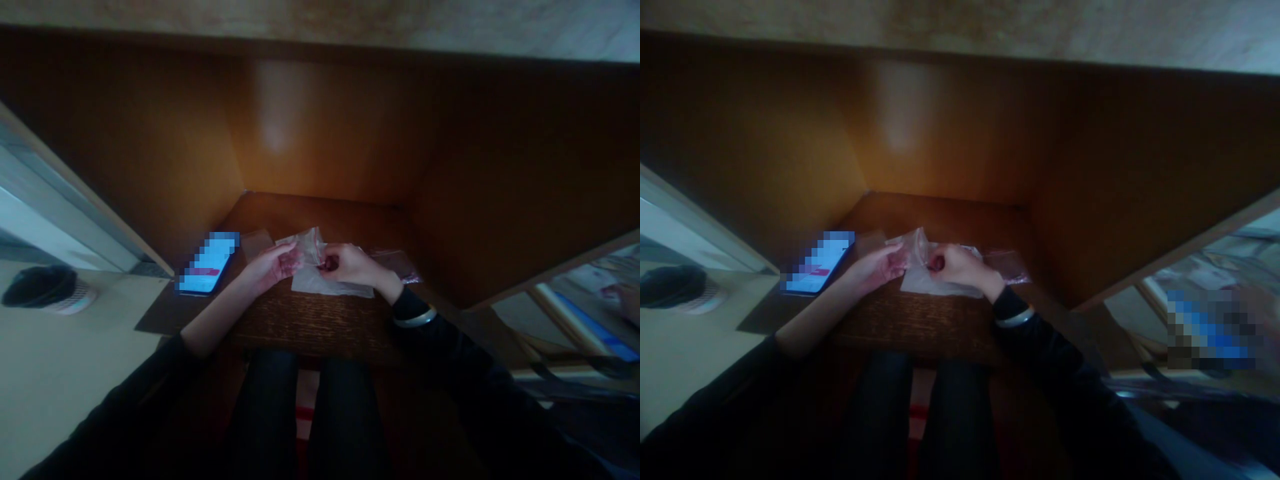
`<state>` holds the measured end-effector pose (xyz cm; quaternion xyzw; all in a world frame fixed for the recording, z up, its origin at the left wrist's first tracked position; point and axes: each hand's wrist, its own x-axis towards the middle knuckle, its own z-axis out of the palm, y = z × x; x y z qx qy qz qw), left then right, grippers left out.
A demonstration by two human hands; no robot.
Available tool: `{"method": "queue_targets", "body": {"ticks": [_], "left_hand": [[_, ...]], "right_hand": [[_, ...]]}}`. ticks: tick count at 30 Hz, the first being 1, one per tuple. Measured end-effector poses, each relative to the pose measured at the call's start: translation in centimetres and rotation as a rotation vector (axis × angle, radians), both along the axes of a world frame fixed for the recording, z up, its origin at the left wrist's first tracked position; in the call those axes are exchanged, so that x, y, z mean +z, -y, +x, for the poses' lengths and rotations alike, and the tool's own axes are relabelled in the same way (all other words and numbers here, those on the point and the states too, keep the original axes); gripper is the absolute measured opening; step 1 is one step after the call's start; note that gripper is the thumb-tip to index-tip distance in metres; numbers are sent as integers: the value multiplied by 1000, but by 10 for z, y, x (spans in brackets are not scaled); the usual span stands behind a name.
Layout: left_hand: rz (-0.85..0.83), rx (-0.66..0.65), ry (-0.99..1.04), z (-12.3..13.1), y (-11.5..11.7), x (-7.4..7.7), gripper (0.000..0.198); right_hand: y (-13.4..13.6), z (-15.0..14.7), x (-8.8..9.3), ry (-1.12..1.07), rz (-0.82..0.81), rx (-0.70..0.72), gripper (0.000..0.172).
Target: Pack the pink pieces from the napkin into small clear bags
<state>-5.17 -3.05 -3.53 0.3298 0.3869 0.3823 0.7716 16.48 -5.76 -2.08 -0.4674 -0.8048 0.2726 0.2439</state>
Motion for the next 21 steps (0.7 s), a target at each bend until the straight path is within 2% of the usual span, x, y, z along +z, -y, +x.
{"method": "queue_targets", "body": {"ticks": [2, 4, 6, 9, 15, 21], "left_hand": [[-18, -11, 22, 0, -1, -1, 10], [-23, -10, 43, 0, -1, 0, 11], [-32, 1, 57, 1, 1, 2, 12], [-49, 5, 89, 3, 3, 5, 11], [-11, -35, 191, 2, 2, 3, 12], [21, -48, 247, 1, 0, -2, 12]], "right_hand": [[-1, 6, 11, -202, -33, -51, 12], [1, 11, 24, -410, -38, -163, 21], [6, 10, 35, -528, -41, -257, 23], [11, 3, 40, -551, -90, -284, 25], [7, -8, 31, -499, -70, -295, 26], [14, -12, 43, -516, -67, -231, 34]]}}
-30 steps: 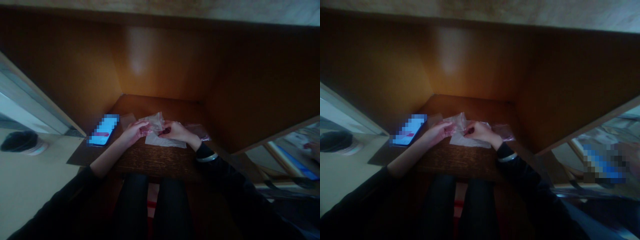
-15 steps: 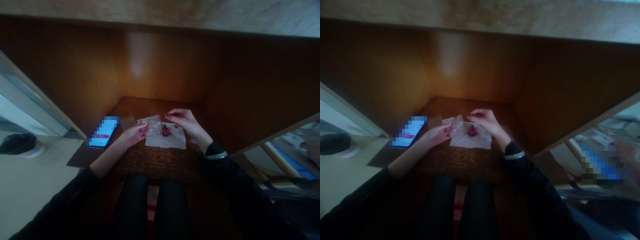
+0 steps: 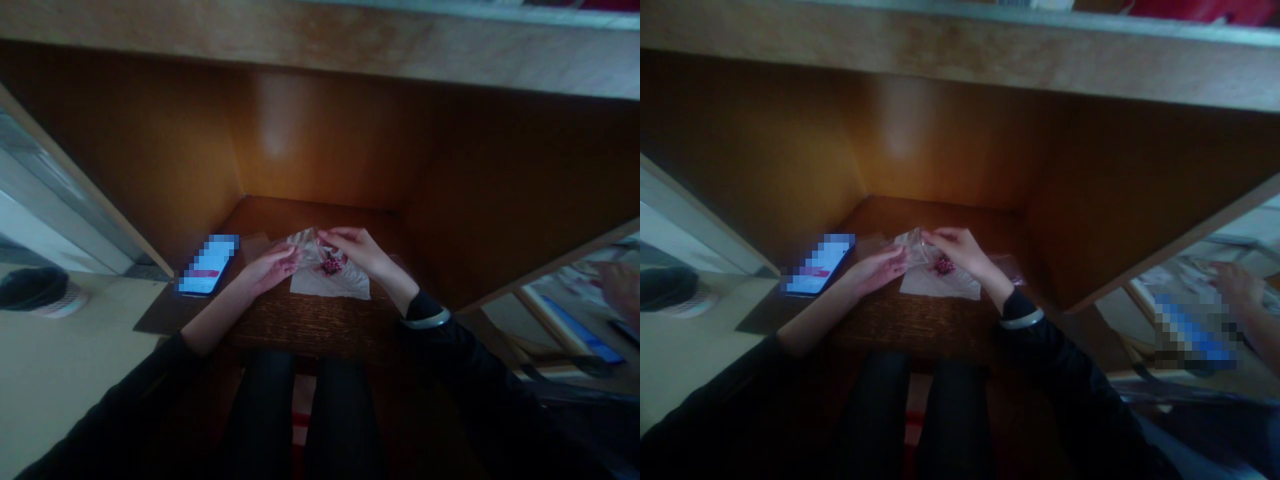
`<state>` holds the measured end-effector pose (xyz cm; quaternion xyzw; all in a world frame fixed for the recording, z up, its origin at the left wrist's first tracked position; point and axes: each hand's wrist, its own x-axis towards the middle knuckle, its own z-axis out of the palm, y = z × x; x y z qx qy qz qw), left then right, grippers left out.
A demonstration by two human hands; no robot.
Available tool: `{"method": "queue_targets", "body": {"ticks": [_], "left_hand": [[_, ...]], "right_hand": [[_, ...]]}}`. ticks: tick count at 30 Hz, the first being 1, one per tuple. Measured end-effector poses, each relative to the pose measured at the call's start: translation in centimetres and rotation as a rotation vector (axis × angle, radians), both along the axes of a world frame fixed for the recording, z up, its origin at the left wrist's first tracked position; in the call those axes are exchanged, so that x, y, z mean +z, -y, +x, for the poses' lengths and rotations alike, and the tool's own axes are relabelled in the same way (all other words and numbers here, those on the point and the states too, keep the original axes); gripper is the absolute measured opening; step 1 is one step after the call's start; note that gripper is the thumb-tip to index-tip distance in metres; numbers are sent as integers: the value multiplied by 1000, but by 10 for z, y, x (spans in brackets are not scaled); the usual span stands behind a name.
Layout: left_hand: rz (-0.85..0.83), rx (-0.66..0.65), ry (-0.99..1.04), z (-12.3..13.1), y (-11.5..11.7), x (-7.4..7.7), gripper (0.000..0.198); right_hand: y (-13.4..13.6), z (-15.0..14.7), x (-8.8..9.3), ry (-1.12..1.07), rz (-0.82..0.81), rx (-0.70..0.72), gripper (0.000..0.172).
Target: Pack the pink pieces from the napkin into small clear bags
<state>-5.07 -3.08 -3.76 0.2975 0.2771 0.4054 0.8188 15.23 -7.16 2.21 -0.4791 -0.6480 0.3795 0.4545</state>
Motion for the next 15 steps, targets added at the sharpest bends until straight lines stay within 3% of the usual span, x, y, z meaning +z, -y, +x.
{"method": "queue_targets", "body": {"ticks": [6, 11, 15], "left_hand": [[41, -36, -27, 2, 2, 2, 13], [127, -45, -102, 4, 8, 6, 5], [238, -139, -233, 5, 14, 10, 14]], "right_hand": [[3, 1, -6, -22, -73, 146, 27], [-3, 6, -10, -90, -19, 127, 23], [1, 5, -11, -39, -81, 293, 22]]}}
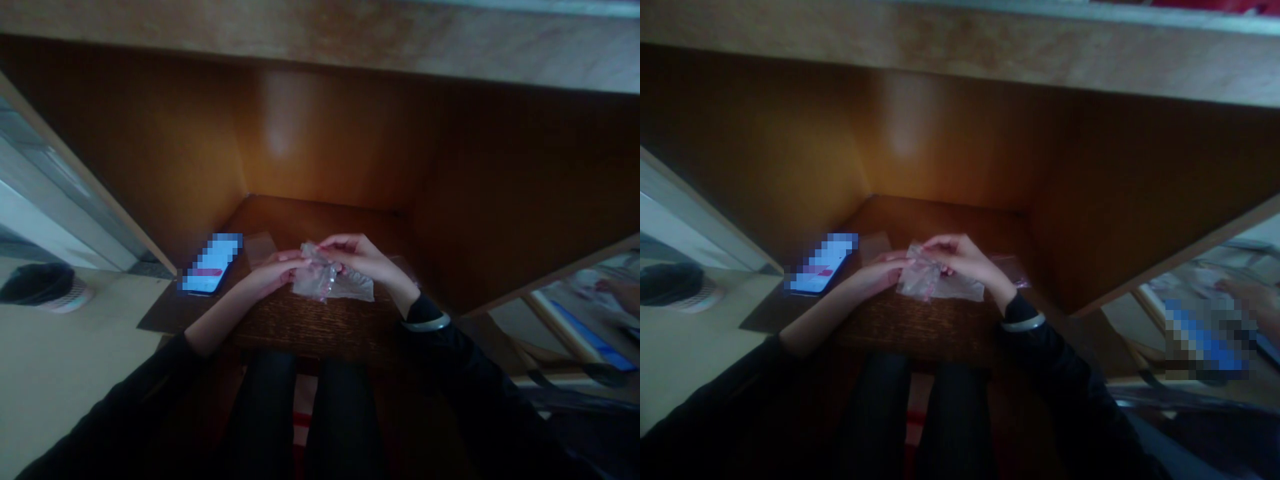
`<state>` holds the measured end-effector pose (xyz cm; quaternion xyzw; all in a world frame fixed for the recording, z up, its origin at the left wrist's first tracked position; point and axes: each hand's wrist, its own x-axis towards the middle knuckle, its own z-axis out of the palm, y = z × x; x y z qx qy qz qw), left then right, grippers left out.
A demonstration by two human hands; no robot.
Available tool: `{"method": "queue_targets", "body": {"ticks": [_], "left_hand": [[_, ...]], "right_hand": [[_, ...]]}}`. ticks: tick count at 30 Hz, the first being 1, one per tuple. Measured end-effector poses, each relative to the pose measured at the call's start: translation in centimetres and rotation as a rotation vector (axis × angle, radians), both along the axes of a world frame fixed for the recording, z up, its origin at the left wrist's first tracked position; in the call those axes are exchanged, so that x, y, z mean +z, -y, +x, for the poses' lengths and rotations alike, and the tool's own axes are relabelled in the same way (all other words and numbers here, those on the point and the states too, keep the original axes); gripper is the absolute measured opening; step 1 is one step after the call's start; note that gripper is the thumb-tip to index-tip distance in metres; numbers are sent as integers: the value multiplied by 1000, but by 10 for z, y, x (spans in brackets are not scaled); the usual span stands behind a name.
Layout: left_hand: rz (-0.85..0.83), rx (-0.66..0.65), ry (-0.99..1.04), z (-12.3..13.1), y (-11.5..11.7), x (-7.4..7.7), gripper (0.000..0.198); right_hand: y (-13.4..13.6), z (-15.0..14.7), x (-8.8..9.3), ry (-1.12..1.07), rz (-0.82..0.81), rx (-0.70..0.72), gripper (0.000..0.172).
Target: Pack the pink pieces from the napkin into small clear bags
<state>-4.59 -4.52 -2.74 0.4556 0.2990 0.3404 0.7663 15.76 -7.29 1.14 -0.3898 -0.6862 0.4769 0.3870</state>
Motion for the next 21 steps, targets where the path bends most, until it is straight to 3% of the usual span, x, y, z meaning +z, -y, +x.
{"method": "queue_targets", "body": {"ticks": [3, 7, 12, 21], "left_hand": [[86, 24, -13, 0, 3, 2, 15], [177, 171, -58, -1, 2, 1, 15], [237, 208, -132, -1, 0, -2, 18], [239, 256, -152, -2, -2, -5, 19]], "right_hand": [[2, -3, -8, -27, -6, 63, 27], [-1, -4, -20, -76, -71, -31, 35], [-4, -1, -27, -4, -158, -70, 28], [-1, -7, -26, -80, -137, -167, 19]]}}
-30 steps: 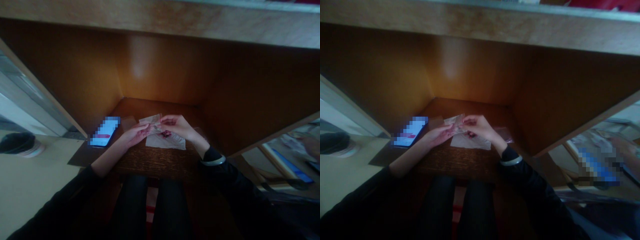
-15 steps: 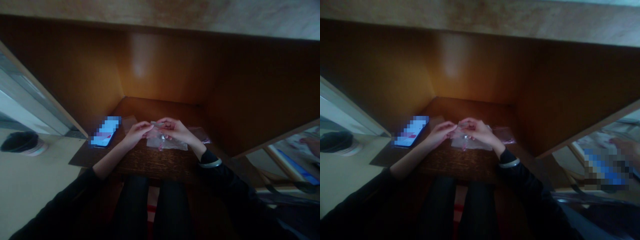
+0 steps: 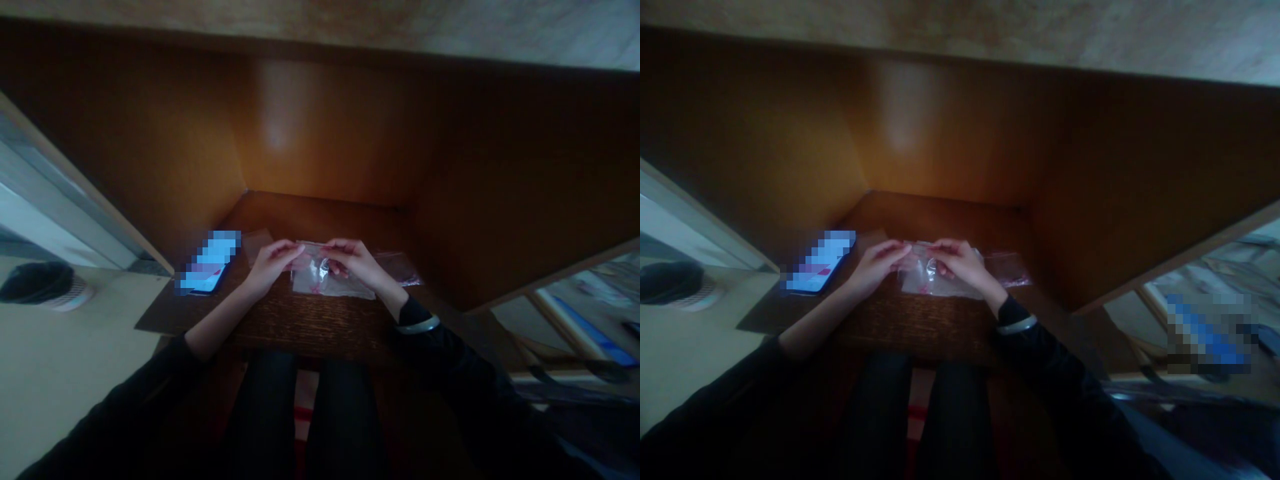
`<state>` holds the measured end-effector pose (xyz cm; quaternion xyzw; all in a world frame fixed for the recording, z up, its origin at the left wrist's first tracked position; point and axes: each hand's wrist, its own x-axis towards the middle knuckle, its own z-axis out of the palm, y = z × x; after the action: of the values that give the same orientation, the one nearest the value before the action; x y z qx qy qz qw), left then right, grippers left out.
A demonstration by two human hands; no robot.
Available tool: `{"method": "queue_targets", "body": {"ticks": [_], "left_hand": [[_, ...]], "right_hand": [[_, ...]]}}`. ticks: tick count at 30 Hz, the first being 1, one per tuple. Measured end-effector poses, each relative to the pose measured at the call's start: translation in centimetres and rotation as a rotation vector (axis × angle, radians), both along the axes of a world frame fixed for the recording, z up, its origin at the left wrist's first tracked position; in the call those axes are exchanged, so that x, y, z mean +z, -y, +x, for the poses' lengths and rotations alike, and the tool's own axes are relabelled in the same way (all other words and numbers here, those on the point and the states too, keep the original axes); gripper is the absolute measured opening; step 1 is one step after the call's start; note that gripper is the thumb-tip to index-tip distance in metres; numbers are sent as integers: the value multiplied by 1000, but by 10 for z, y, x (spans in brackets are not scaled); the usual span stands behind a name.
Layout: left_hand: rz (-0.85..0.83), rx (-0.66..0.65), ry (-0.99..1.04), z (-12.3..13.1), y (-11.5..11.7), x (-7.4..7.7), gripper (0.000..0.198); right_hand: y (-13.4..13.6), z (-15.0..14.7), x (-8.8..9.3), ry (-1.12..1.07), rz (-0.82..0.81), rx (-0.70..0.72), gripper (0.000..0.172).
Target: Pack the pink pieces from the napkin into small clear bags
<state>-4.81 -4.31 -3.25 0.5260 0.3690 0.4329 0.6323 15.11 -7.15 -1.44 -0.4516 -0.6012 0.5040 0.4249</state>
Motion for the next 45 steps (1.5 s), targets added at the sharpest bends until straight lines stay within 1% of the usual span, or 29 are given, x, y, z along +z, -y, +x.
{"method": "queue_targets", "body": {"ticks": [6, 9, 12, 15, 20, 23, 28, 32, 38, 43, 45], "left_hand": [[66, -31, 6, -2, 0, 1, 12], [113, -22, -20, -2, 0, 1, 11], [90, -34, -41, 0, 2, 3, 10], [112, -27, -81, 2, 4, 6, 8], [207, -69, -147, 3, 5, 10, 7], [216, -72, -155, 2, 5, 9, 7], [224, -87, -181, 2, 5, 9, 8], [240, -107, -193, 3, 6, 11, 7], [239, -142, -171, 3, 2, 6, 6], [244, -156, -180, 2, 2, 4, 7], [250, -133, -177, 2, 3, 4, 7]], "right_hand": [[0, 1, 0, -37, 9, 22, 20], [-1, 1, -3, -50, 8, -7, 23], [-2, 1, -6, -63, 14, -27, 27], [-2, -1, -8, -66, 12, -1, 28], [2, -5, -5, -75, 6, 51, 28], [3, -7, -4, -47, 23, 66, 28], [2, -7, -6, -16, 100, 51, 24], [1, -8, -7, 25, 155, 66, 21], [2, -11, -5, 110, 213, 97, 18], [1, -11, -7, 113, 229, 114, 16], [0, -11, -7, 86, 220, 119, 16]]}}
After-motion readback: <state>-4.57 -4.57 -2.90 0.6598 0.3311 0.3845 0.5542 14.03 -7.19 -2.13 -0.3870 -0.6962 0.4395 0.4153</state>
